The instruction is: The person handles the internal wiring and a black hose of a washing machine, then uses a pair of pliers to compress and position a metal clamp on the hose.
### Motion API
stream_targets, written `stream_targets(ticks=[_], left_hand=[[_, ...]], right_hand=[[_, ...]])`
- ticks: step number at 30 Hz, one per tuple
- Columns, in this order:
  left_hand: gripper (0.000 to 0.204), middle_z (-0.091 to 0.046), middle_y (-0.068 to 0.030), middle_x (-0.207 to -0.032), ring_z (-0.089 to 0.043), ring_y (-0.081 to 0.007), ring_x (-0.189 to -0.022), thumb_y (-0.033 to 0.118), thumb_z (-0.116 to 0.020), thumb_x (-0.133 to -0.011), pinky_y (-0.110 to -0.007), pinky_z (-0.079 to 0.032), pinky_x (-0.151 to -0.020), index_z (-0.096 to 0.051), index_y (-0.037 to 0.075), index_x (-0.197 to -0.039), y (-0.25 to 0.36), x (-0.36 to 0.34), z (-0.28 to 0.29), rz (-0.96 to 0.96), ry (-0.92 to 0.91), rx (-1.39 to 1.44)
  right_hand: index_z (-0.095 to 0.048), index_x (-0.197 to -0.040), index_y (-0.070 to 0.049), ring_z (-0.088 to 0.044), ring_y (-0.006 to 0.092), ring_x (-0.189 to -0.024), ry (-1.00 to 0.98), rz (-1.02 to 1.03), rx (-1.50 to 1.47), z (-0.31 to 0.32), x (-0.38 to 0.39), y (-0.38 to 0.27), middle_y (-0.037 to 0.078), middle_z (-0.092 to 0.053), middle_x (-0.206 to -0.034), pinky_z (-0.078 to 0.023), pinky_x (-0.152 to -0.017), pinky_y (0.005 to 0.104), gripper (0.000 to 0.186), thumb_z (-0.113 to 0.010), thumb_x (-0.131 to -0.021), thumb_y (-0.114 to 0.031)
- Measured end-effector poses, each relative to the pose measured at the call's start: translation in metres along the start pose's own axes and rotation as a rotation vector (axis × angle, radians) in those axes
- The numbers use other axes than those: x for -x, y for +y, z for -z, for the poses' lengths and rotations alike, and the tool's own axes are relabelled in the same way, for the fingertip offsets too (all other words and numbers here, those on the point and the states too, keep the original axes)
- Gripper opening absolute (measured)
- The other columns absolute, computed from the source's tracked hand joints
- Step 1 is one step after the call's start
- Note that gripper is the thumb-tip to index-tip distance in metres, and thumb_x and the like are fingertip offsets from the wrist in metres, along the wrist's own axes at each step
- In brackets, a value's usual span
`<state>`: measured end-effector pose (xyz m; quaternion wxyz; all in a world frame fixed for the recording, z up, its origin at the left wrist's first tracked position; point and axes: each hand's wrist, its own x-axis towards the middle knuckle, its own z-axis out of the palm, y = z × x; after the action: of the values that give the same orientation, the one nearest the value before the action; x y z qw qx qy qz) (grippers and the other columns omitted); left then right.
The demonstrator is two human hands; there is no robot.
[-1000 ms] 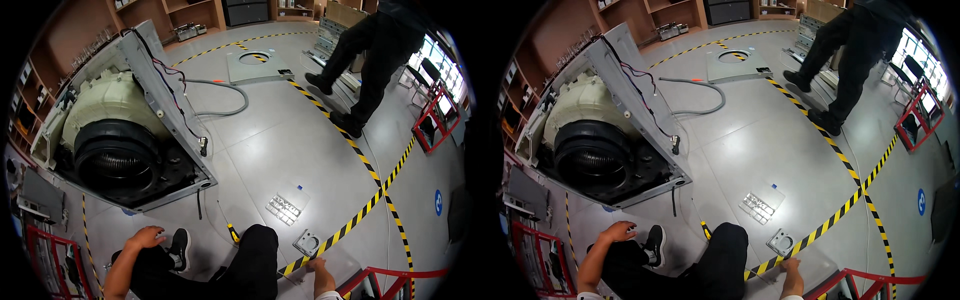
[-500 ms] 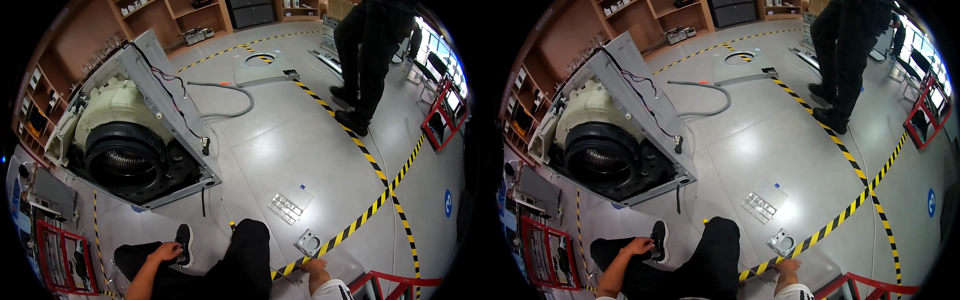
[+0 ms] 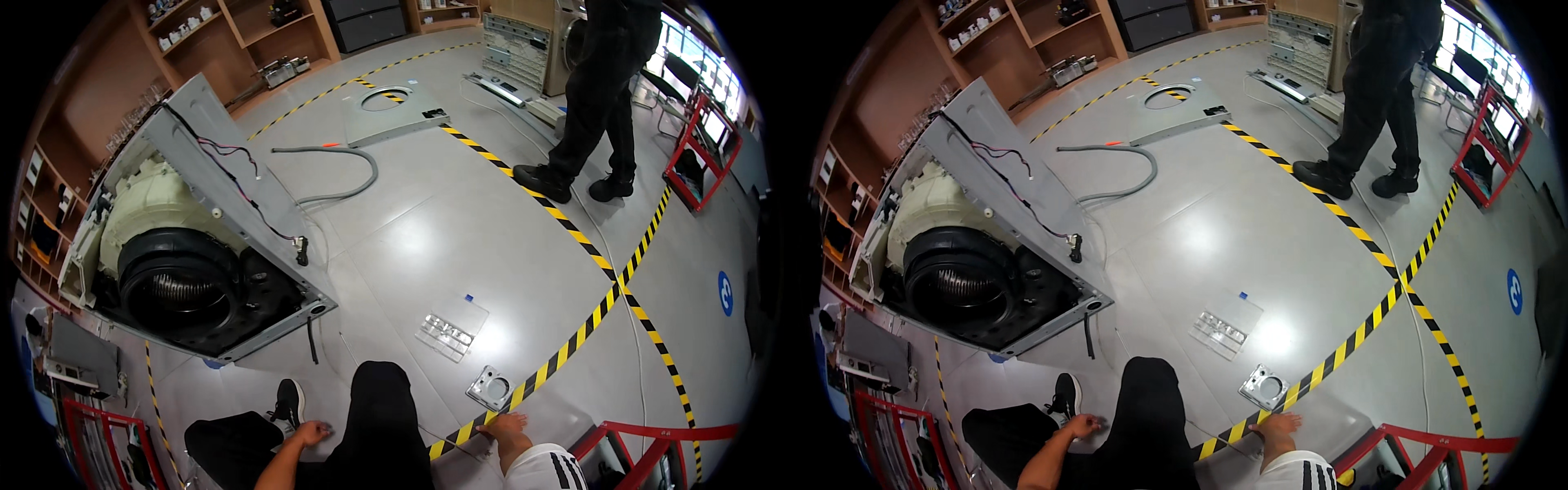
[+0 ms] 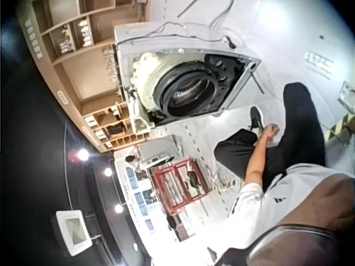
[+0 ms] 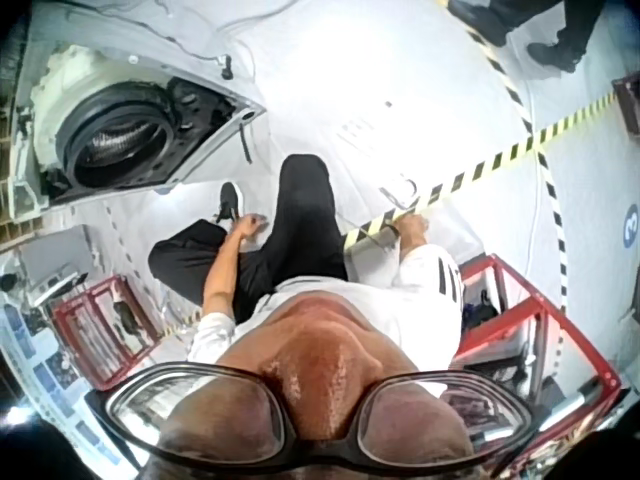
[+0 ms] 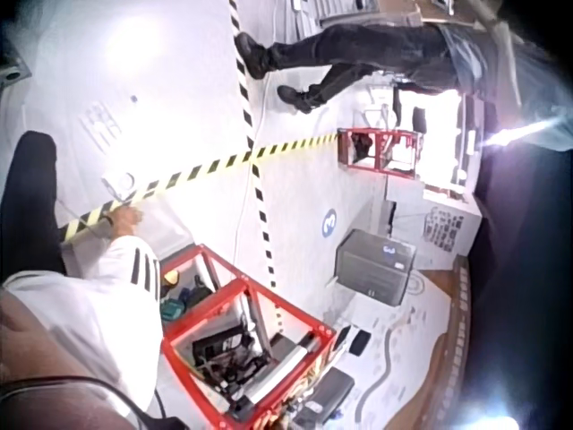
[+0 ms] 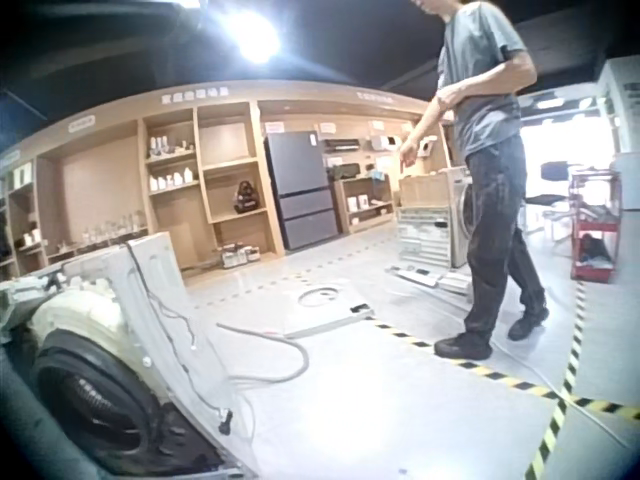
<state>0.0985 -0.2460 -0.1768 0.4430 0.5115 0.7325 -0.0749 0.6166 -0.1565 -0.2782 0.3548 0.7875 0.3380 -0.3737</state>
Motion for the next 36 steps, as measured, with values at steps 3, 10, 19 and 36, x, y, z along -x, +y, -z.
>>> stream_targets(ticks=[3,10,19,36], left_hand=[[0.036,-0.066,-0.0102,-0.092,-0.063,-0.0245,-0.087,0.03,-0.066,-0.076,-0.033,-0.048,-0.078,-0.062,0.008,-0.105,-0.005,-0.004,-0.012,0.007,-0.066,-0.055],[0.037,-0.062,-0.0103,-0.109,-0.057,-0.0294,-0.104,0.026,-0.062,-0.075,-0.04,-0.046,-0.086,-0.06,0.015,-0.11,0.019,0.003,-0.028,0.18,-0.226,-0.338],[0.025,-0.061,-0.0141,-0.11,-0.06,-0.03,-0.101,0.02,-0.052,-0.083,-0.042,-0.05,-0.08,-0.065,0.008,-0.101,0.041,-0.013,-0.061,0.074,-0.312,-0.548],[0.022,-0.065,-0.0148,-0.096,-0.065,-0.0332,-0.084,0.016,-0.048,-0.084,-0.046,-0.052,-0.07,-0.065,0.005,-0.094,0.035,-0.015,-0.093,-0.055,-0.132,-0.399]], right_hand=[[-0.004,-0.14,0.006,-0.005,0.0385,-0.137,-0.011,0.041,0.105,-0.003,-0.005,0.0,0.027,-0.005,-0.147,-0.013,-0.11,0.0466,0.138,-0.074,-0.048,-0.07],[-0.011,-0.139,0.008,-0.006,0.0422,-0.136,-0.004,0.117,0.159,0.003,0.007,0.004,0.028,-0.009,-0.146,-0.014,-0.11,0.0475,0.13,-0.067,-0.055,-0.073],[-0.013,-0.14,0.005,-0.008,0.0416,-0.136,0.017,0.083,0.183,0.002,0.006,-0.002,0.026,-0.011,-0.146,-0.016,-0.109,0.0483,0.126,-0.065,-0.056,-0.074],[-0.045,-0.129,-0.007,-0.028,0.0422,-0.13,-0.082,0.291,0.152,0.04,0.033,-0.008,0.023,-0.034,-0.137,-0.028,-0.104,0.0497,0.102,-0.069,-0.054,-0.071]])
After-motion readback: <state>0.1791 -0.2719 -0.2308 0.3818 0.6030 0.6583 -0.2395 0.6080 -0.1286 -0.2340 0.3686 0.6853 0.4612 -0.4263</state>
